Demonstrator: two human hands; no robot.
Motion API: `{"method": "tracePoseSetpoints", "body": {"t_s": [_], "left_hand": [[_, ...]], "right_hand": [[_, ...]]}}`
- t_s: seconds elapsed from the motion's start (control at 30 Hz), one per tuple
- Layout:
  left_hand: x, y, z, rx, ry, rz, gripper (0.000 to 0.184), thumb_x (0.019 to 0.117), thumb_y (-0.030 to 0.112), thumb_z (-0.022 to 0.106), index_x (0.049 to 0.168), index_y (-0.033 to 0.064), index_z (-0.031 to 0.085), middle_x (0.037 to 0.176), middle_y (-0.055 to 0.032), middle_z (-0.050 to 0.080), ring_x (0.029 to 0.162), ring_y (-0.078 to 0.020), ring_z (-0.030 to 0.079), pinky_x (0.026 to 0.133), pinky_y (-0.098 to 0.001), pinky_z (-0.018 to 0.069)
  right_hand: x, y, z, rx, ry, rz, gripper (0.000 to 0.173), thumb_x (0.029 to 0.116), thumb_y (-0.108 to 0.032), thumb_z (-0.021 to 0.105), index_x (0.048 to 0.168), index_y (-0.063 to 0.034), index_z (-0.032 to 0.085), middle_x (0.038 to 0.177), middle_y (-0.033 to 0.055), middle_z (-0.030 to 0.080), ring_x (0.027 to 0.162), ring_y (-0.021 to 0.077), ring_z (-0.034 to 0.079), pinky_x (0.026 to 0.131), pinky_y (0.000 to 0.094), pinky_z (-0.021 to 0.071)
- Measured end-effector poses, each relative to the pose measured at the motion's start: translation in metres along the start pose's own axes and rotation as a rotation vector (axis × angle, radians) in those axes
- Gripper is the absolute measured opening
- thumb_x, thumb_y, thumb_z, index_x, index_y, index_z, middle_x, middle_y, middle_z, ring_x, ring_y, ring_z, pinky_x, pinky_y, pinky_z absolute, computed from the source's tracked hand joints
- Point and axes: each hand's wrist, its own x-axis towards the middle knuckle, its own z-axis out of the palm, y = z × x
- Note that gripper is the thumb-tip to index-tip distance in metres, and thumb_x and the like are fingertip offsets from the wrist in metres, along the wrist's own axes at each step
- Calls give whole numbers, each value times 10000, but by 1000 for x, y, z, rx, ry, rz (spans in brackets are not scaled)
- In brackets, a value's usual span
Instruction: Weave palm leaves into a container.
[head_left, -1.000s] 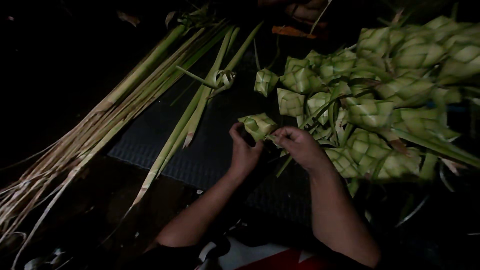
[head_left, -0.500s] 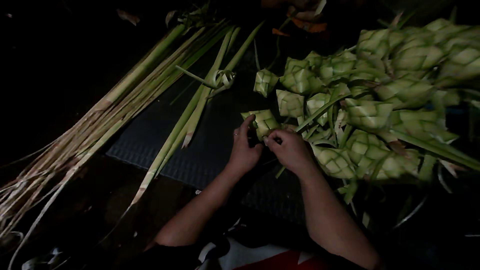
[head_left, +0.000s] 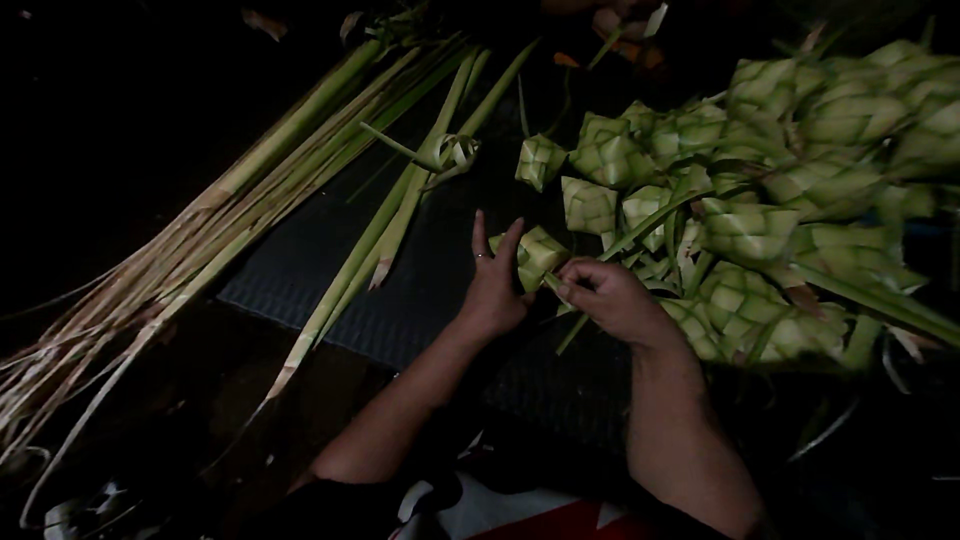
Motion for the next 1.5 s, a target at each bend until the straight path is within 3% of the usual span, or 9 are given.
{"method": "tracePoseSetpoints", "body": {"t_s": [0.1, 0.23, 0.37, 0.57, 0.73, 0.9, 1.07, 1.23, 1.5], "left_hand": [[1, -3, 1, -14, 51, 56, 1047, 702, 101, 923, 1571, 211, 349, 1681, -221, -108, 1358, -397, 474, 896, -508, 577], [12, -13, -6, -226, 47, -49, 822, 774, 160, 868, 1491, 133, 466, 1666, -230, 106, 1419, -340, 402, 1027, -472, 499], [23, -21, -17, -445, -120, -200, 752, 839, 198, 815, 1495, 127, 455, 1608, -170, 284, 1397, -285, 426, 1063, -479, 474], [43, -8, -17, -575, 9, -225, 749, 892, 241, 778, 1528, 150, 395, 1504, -198, 422, 1270, -303, 541, 998, -488, 515], [59, 15, 2, -674, 124, -161, 786, 939, 269, 736, 1543, 100, 263, 1353, -180, 567, 1152, -210, 627, 968, -403, 545], [74, 23, 13, -691, 237, -123, 876, 916, 317, 752, 1568, 112, 204, 1460, -183, 467, 1207, -211, 585, 983, -403, 528], [81, 9, 15, -717, 189, -145, 535, 1046, 353, 545, 1471, 64, 396, 1237, -126, 614, 1042, -144, 632, 901, -348, 542], [92, -11, -1, -898, 146, -252, 545, 1033, 499, 518, 1413, 115, 439, 1082, -92, 673, 909, -167, 680, 773, -367, 587], [97, -14, -12, -886, 90, -314, 534, 1033, 499, 528, 1385, 103, 465, 1076, -101, 671, 900, -178, 676, 767, -373, 583]], "right_hand": [[1, 2, 0, 40, 15, -32, 148, 915, -114, 628, 770, -84, 630, 954, 17, 648, 912, 68, 614, 767, 249, 528], [0, -2, 1, 171, 253, -183, 151, 1016, -195, 576, 998, -84, 676, 1081, -44, 669, 941, -6, 619, 820, 192, 534], [1, -4, -6, -17, 372, -107, 319, 1026, -218, 598, 1283, -29, 617, 1321, 121, 602, 1021, 129, 647, 845, 301, 570], [4, -16, 9, -116, 320, 85, 440, 952, -190, 738, 1349, -71, 591, 1329, 150, 615, 1075, 246, 664, 882, 433, 571], [6, -15, 14, -232, 325, 41, 766, 818, -266, 872, 1475, -116, 509, 1485, 205, 452, 1191, 339, 578, 913, 513, 543], [11, 3, 20, -327, 545, -192, 202, 985, -147, 665, 1141, -53, 752, 1126, 141, 667, 995, 225, 672, 849, 390, 585], [11, 5, 20, -329, 624, -324, 177, 989, -139, 644, 1050, -43, 780, 950, 84, 689, 861, 121, 665, 780, 257, 569], [5, -2, 20, -347, 613, -506, 180, 1000, -152, 643, 1011, -27, 772, 912, 79, 688, 868, 83, 659, 804, 198, 556], [-5, -11, 20, -305, 564, -618, 195, 1020, -197, 627, 973, -59, 757, 899, 50, 668, 884, 40, 642, 829, 153, 539]]}}
